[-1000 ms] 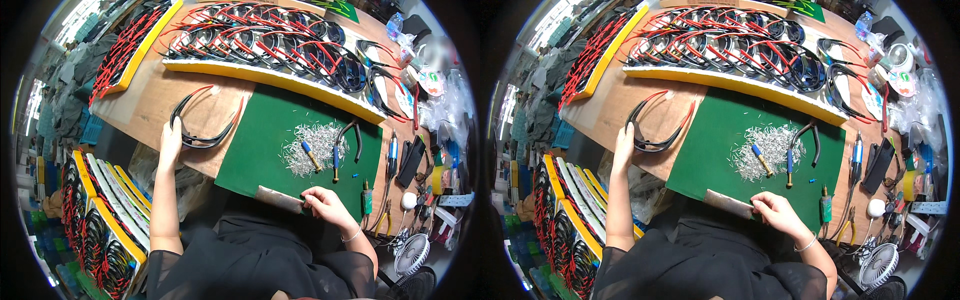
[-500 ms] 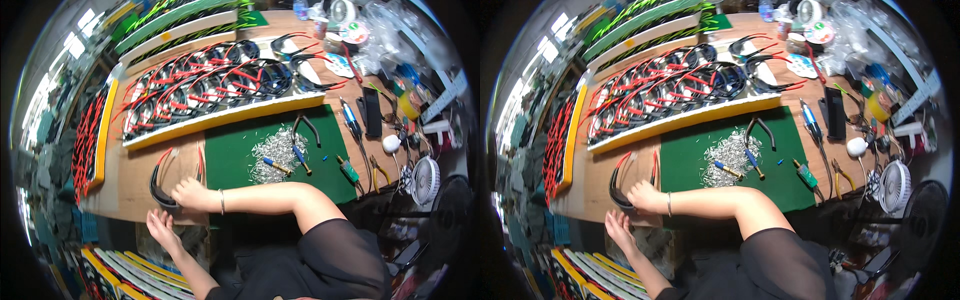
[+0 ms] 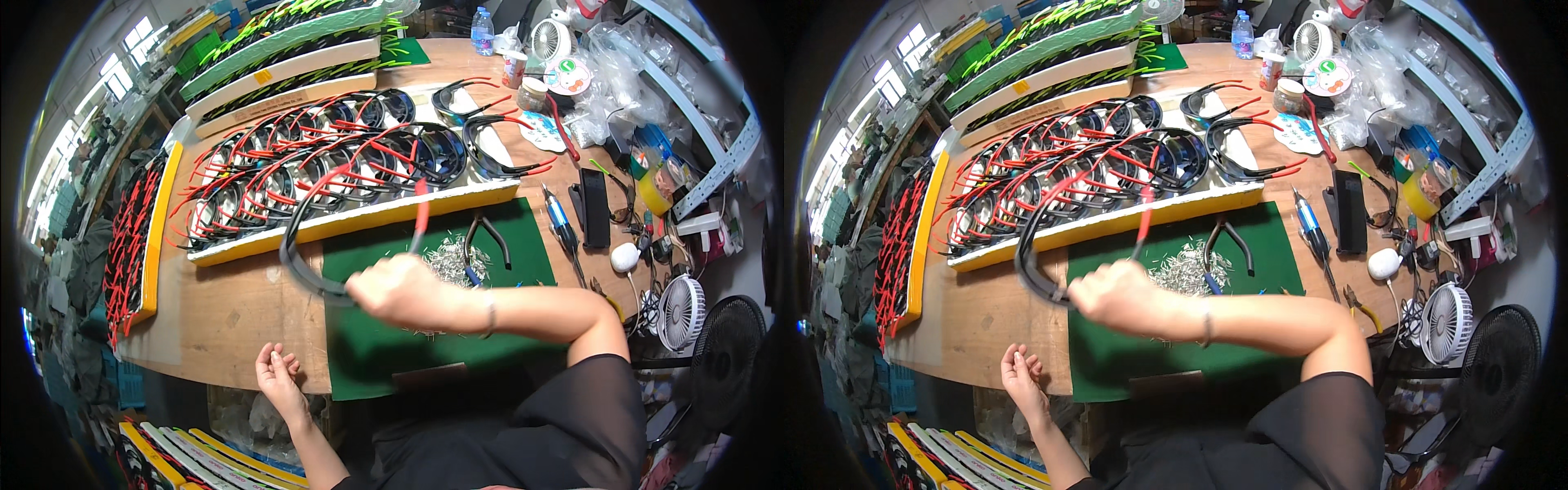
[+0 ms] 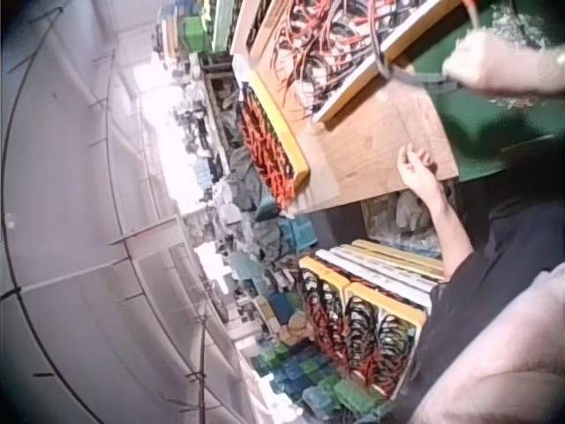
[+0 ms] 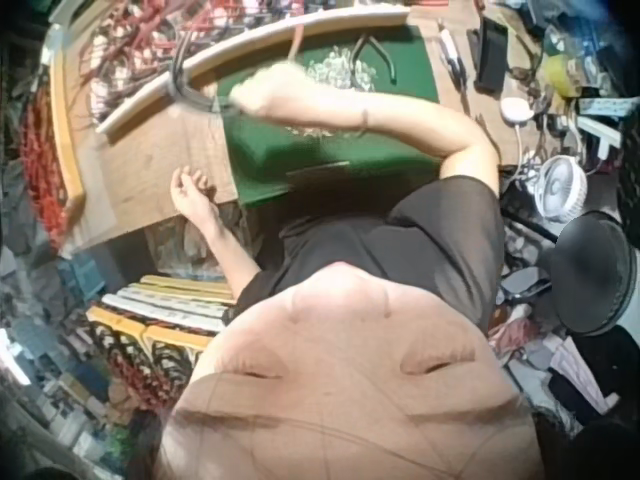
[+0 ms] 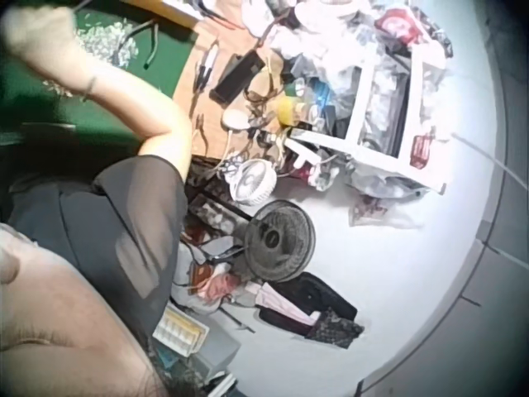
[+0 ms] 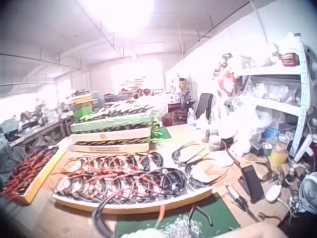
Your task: The person assembles sunglasses by inserting small metal pins into the frame using a blue-handled tool and pliers. They repeatedly adjust the frame and wires, then place the finished unit into a tray with other assembled sunglasses.
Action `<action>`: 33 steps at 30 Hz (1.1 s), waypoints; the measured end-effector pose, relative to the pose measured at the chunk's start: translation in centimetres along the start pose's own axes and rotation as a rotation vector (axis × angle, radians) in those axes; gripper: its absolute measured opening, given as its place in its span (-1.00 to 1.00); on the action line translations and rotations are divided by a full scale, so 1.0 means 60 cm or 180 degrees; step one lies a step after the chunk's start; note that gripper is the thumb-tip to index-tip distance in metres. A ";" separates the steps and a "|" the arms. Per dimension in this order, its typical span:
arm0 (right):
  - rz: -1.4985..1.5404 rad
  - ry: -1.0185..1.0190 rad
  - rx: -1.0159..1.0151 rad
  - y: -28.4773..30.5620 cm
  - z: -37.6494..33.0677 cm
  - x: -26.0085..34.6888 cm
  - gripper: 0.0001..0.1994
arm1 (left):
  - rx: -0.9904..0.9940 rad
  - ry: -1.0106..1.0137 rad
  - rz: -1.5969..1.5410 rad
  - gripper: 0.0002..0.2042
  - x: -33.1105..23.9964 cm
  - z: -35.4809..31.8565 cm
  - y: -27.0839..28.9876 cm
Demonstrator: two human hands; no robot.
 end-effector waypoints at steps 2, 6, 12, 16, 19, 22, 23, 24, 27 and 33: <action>-0.0507 -0.0349 0.0055 0.032 0.005 -0.085 -0.87 | 0.0188 -0.0026 0.0062 -0.79 -0.004 0.008 -0.025; -0.0830 -0.1238 0.0047 0.071 0.012 -0.280 -0.77 | 0.0742 -0.0382 0.0306 -0.79 -0.068 0.061 -0.120; -0.1522 -0.1671 -0.0003 0.110 0.033 -0.498 -0.75 | 0.2810 -0.2340 0.1178 -0.81 -0.201 0.156 -0.508; -0.1353 -0.1622 -0.0156 0.094 0.061 -0.554 -0.78 | 0.3166 -0.2909 0.2749 -0.70 -0.151 0.213 -0.763; -0.1290 -0.1661 -0.0009 0.079 0.069 -0.572 -0.75 | 0.3068 -0.2546 0.3777 -0.64 -0.081 0.246 -0.853; -0.1289 -0.1692 0.0092 0.058 0.057 -0.601 -0.74 | 0.3133 -0.1997 0.4051 -0.55 -0.012 0.255 -0.896; -0.1297 -0.1685 0.0096 0.054 0.053 -0.608 -0.74 | 0.3109 -0.1910 0.4115 -0.54 -0.001 0.255 -0.901; -0.1299 -0.1713 0.0097 0.049 0.051 -0.615 -0.74 | 0.3077 -0.1818 0.4189 -0.53 0.010 0.257 -0.902; -0.1296 -0.1730 0.0056 0.036 0.059 -0.629 -0.74 | 0.3135 -0.1901 0.4041 -0.57 0.026 0.275 -0.911; -0.1175 -0.1681 0.0104 -0.030 0.114 -0.616 -0.77 | 0.3253 -0.1977 0.4182 -0.69 0.013 0.266 -0.903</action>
Point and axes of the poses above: each hand's wrist, its own z-axis towards the middle knuckle, its own y-axis out of the back of the hand, x = y × z, the point moved 7 cm from there along z, towards the middle knuckle, and after that the axes turned 11 degrees about -y, right-handed, at the moved point
